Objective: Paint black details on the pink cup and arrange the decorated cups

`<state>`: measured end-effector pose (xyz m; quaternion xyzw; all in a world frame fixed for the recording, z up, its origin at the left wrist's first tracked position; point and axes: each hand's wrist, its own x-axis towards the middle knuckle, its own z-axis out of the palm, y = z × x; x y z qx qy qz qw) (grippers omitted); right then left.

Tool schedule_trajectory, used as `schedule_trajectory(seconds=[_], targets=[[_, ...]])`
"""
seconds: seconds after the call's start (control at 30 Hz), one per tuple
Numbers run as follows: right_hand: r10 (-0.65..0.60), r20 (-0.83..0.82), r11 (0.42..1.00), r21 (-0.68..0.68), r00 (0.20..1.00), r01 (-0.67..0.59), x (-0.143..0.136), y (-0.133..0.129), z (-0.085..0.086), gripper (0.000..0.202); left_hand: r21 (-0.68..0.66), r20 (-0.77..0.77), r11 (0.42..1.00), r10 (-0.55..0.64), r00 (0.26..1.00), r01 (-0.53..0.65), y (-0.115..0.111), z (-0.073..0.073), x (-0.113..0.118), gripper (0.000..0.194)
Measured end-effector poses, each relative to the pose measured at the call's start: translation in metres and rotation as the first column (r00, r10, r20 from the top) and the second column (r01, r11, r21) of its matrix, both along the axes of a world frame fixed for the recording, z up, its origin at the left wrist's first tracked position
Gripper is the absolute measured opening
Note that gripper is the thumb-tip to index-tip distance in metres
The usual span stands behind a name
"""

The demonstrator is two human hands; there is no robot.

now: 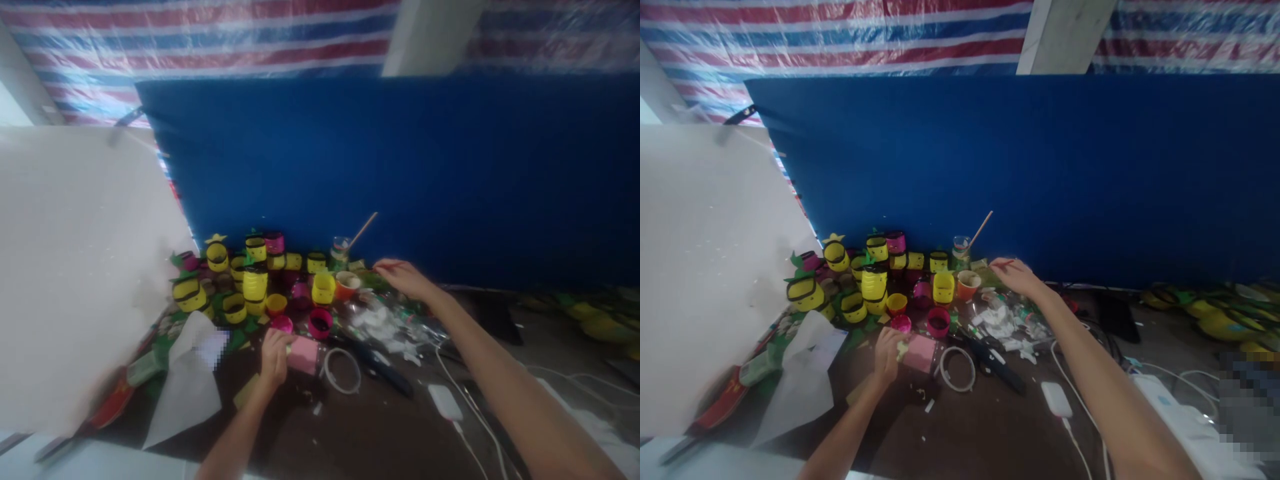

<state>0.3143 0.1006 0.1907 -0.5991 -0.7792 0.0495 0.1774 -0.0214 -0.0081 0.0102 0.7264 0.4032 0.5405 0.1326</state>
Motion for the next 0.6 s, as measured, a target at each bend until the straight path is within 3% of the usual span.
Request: schedule_trajectory(seconds=[0.13, 0.33, 0.6], targets=[[0.02, -0.04, 0.999, -0.03, 0.999, -0.021, -0.002, -0.003, -0.003, 0.028, 0.012, -0.006, 1.0, -0.005, 1.0, 0.005, 0.0, -0.001, 0.0, 0.045], [-0.081, -0.246, 0.988, -0.149, 0.966, 0.045, -0.002, 0.01, -0.015, 0.018, -0.009, 0.005, 1.0, -0.009, 1.0, 0.009, 0.001, -0.002, -0.001, 0.043], [-0.268, -0.48, 0.949, -0.283, 0.836, 0.141, -0.017, 0.009, -0.066, 0.035, -0.012, 0.012, 0.999, -0.044, 0.999, 0.044, -0.001, 0.005, -0.001, 0.039]])
